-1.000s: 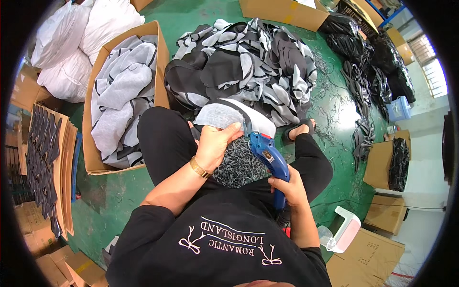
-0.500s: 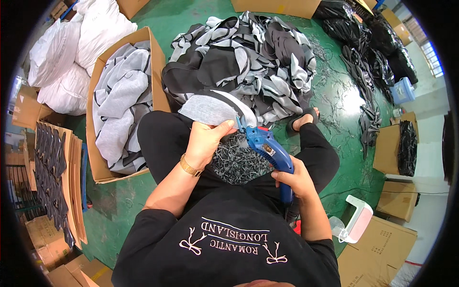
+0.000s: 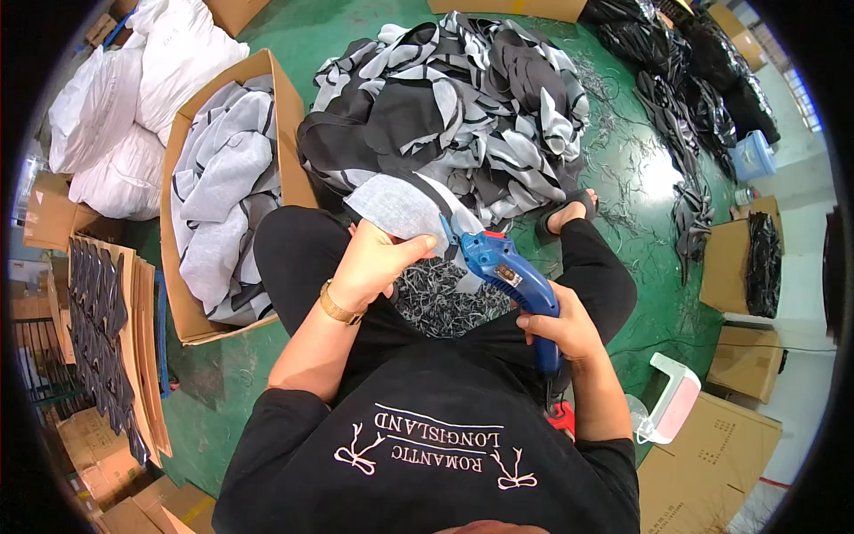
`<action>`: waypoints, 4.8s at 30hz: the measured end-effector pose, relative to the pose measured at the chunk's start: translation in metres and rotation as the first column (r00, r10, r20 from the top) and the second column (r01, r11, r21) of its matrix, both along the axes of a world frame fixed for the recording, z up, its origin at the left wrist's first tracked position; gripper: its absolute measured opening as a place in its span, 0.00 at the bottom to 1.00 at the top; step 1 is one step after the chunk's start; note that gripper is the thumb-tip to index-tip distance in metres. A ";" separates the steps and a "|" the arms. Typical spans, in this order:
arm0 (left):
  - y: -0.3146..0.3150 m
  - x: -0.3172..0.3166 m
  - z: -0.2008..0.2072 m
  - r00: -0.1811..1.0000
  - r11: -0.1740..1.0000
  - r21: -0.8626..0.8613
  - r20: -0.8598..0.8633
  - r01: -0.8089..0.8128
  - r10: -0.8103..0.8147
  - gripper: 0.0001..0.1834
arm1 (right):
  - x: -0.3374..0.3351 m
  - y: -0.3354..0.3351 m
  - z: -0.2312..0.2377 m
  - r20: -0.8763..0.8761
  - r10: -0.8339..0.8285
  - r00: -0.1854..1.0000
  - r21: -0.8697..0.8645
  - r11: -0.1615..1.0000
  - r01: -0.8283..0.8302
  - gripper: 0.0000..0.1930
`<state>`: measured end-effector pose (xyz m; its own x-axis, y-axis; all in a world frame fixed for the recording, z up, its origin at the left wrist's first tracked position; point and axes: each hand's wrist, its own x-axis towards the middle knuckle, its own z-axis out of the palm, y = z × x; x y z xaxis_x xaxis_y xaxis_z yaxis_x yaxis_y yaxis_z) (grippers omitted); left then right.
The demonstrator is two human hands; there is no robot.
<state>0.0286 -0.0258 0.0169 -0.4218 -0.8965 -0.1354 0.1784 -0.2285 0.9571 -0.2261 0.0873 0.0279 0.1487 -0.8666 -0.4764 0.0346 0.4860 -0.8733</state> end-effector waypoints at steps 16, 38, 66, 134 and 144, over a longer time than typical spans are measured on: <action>0.014 -0.014 -0.008 0.967 0.949 0.187 -0.029 0.255 -0.254 0.17 | 0.019 -0.041 -0.008 -0.066 -0.190 0.980 -0.255 0.952 0.167 0.23; 0.006 -0.010 0.006 0.976 0.973 0.110 -0.048 -0.205 0.211 0.15 | 0.002 0.014 -0.005 0.044 -0.061 0.997 0.036 0.998 0.060 0.18; 0.016 -0.008 0.024 0.952 0.985 -0.061 0.273 0.160 -0.138 0.11 | 0.010 -0.008 0.004 0.098 -0.106 0.990 -0.073 0.991 0.113 0.18; 0.007 -0.022 0.007 0.917 0.930 0.302 -0.391 0.208 -0.078 0.16 | -0.001 0.017 -0.035 0.505 -0.047 0.862 0.123 0.992 -0.018 0.18; 0.011 -0.025 0.005 0.909 0.926 0.334 -0.416 0.179 -0.026 0.13 | 0.000 0.006 -0.037 0.669 -0.176 0.722 0.129 0.984 0.120 0.16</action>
<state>0.0035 -0.0144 0.0220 -0.5949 -0.7677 -0.2380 0.4817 -0.5776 0.6590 -0.2262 0.0929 -0.0087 0.3276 -0.8732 -0.3609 0.6784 0.4832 -0.5534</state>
